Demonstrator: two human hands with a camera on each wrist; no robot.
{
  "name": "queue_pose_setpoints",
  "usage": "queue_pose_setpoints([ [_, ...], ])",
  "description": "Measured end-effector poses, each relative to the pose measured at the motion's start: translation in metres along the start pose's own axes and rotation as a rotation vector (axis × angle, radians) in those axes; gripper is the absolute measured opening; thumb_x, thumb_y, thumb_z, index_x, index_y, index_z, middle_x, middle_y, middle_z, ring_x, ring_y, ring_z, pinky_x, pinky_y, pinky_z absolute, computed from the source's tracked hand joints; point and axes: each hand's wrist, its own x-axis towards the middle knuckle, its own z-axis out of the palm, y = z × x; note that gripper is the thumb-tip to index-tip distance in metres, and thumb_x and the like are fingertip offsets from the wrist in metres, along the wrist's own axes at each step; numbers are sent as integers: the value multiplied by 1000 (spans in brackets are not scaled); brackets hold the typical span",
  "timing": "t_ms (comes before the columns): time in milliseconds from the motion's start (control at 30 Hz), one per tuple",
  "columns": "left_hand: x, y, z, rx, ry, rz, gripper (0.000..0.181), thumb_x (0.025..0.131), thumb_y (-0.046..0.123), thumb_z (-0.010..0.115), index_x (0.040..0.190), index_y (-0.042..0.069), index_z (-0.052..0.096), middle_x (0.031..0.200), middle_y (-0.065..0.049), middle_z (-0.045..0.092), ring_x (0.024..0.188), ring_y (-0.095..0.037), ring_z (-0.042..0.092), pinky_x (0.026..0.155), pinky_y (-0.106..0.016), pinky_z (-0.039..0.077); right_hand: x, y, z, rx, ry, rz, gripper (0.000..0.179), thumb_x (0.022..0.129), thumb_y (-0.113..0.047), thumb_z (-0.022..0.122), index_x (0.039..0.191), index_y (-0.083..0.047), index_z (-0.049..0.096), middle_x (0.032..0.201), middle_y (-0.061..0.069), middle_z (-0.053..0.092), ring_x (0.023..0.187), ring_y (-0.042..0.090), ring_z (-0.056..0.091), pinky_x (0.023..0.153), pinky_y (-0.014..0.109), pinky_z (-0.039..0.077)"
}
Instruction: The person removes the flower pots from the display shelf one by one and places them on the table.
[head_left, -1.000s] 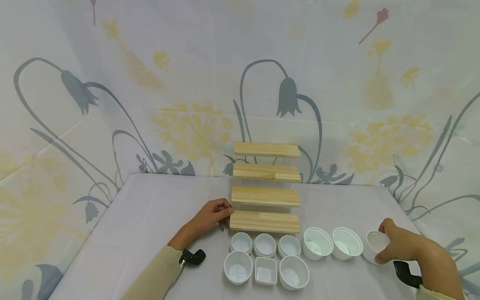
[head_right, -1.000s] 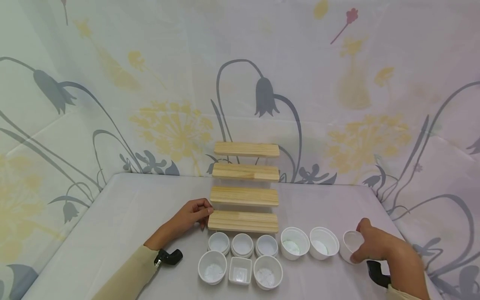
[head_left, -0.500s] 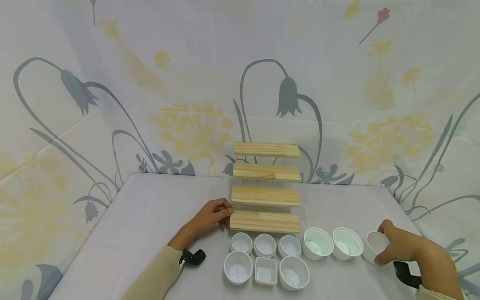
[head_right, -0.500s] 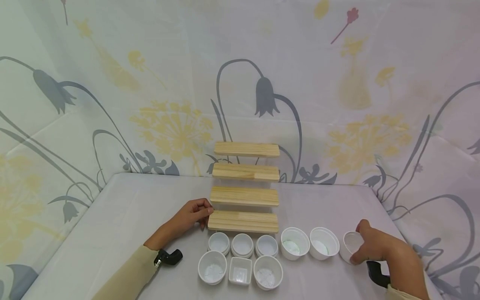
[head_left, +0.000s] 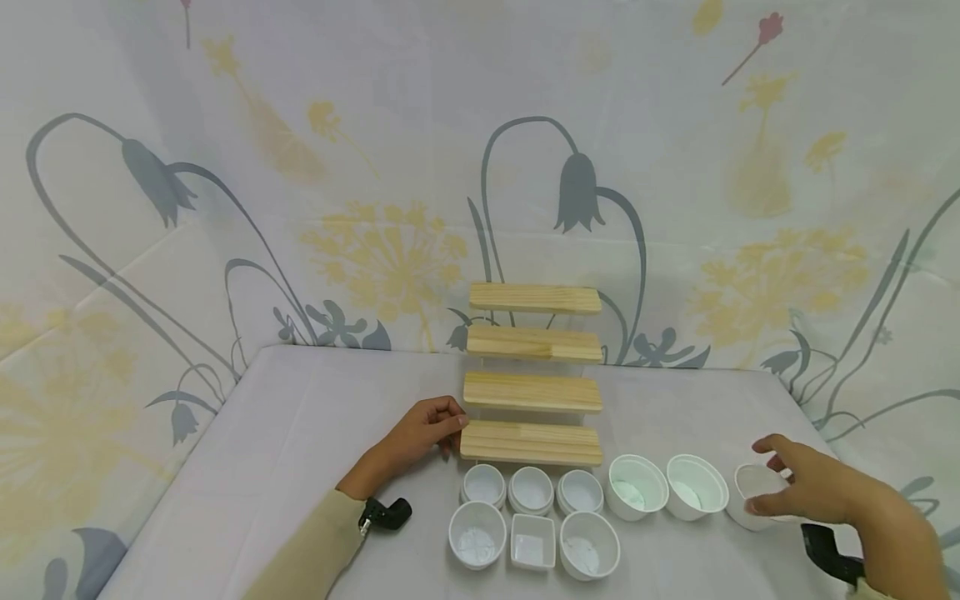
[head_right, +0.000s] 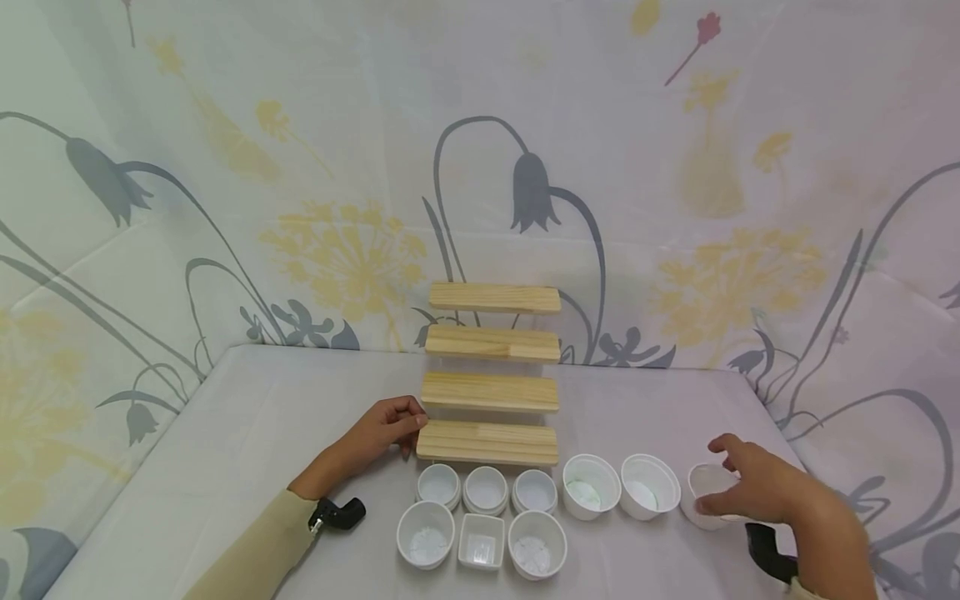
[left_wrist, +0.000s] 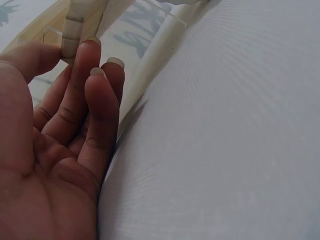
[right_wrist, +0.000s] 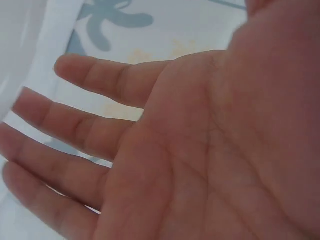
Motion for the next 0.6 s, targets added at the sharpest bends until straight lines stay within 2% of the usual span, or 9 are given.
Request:
queue_pose_setpoints([
  [167, 2, 0, -1, -4, -16, -8, 22, 109, 18, 60, 106, -3, 66, 80, -5, 69, 70, -16, 63, 63, -28, 56, -11, -11, -7, -54, 144, -39, 76, 98, -42, 75, 139, 14, 44, 120, 34, 62, 106, 52, 66, 80, 61, 58],
  [367, 2, 5, -4, 29, -41, -26, 20, 109, 17, 61, 105, -2, 66, 81, -4, 69, 72, -17, 65, 66, -30, 58, -13, -25, -9, -70, 296, -95, 65, 101, -36, 73, 136, 13, 50, 118, 33, 65, 104, 52, 65, 78, 62, 56],
  [467, 0, 15, -6, 113, -23, -38, 19, 108, 18, 62, 105, 0, 67, 85, -6, 72, 77, -21, 69, 69, -33, 60, -11, -34, -8, -78, 376, -117, 59, 101, -31, 73, 134, 13, 53, 116, 34, 65, 103, 52, 65, 80, 64, 55],
  [600, -4, 33, -12, 307, 66, -24, 16, 106, 20, 64, 105, 5, 70, 90, -4, 75, 84, -23, 71, 72, -34, 59, -5, -47, -7, -71, 477, -142, 55, 101, -26, 73, 134, 13, 53, 118, 34, 64, 105, 54, 63, 83, 66, 52],
])
